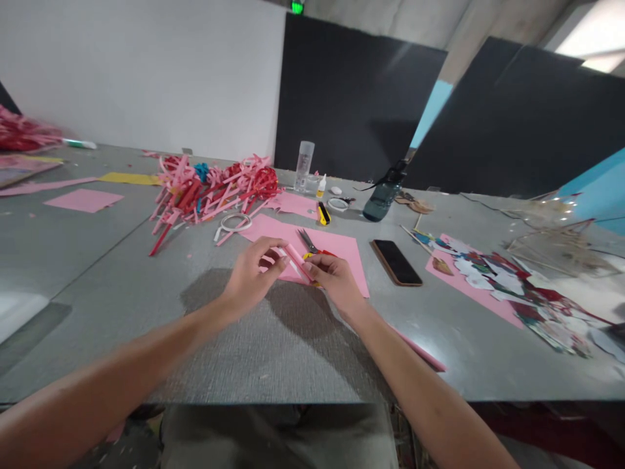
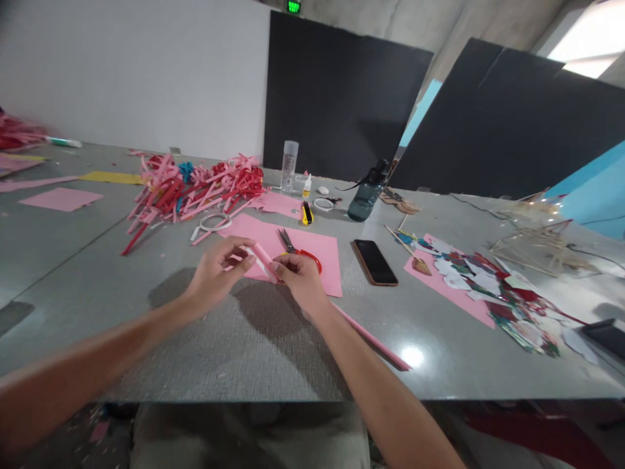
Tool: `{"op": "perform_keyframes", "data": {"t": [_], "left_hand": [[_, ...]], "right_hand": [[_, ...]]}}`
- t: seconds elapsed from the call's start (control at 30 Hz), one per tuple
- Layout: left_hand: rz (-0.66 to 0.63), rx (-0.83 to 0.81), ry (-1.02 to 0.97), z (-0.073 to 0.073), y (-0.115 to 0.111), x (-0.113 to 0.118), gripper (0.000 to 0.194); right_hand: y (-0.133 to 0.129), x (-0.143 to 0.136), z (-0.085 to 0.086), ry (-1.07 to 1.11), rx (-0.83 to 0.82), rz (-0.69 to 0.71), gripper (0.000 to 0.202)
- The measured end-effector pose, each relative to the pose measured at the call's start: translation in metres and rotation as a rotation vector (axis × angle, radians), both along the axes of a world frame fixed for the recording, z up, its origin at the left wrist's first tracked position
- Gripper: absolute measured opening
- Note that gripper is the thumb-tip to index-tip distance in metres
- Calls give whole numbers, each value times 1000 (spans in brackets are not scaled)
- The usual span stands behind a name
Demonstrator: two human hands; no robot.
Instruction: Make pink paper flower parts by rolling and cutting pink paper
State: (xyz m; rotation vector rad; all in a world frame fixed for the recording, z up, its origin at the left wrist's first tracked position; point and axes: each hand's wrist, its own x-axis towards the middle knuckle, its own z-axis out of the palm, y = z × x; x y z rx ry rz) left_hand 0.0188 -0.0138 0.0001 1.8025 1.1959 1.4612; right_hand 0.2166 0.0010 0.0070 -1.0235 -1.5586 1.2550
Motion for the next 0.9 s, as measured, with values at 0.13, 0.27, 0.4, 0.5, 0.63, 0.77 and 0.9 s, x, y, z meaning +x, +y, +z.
{"op": "perform_keyframes", "data": {"t": [0.13, 0.27, 0.4, 0.5, 0.63, 0.77, 0.9], "left_hand": [[9, -70, -119, -4, 2, 0, 25], [-106, -200, -287, -5, 2, 3, 31], [-214, -328, -313, -6, 0, 10, 33], [-171, -331, -283, -7, -1, 12, 34], [-159, -278, -211, -8, -2, 9, 27], [-147, -208, -98, -6, -5, 7, 21], [-131, -183, -13, -1, -8, 7, 20]], "right_hand": [[0, -1, 1, -67, 68, -46, 24], [-1, -2, 1, -40, 51, -53, 23], [-3, -5, 1, -25, 40, -35, 25], [-4, -8, 0, -30, 48, -14, 24], [-7, -12, -3, -14, 48, 22, 23], [-11, -12, -5, -43, 58, 59, 25], [-15, -13, -4, -24, 26, 125, 34]]}}
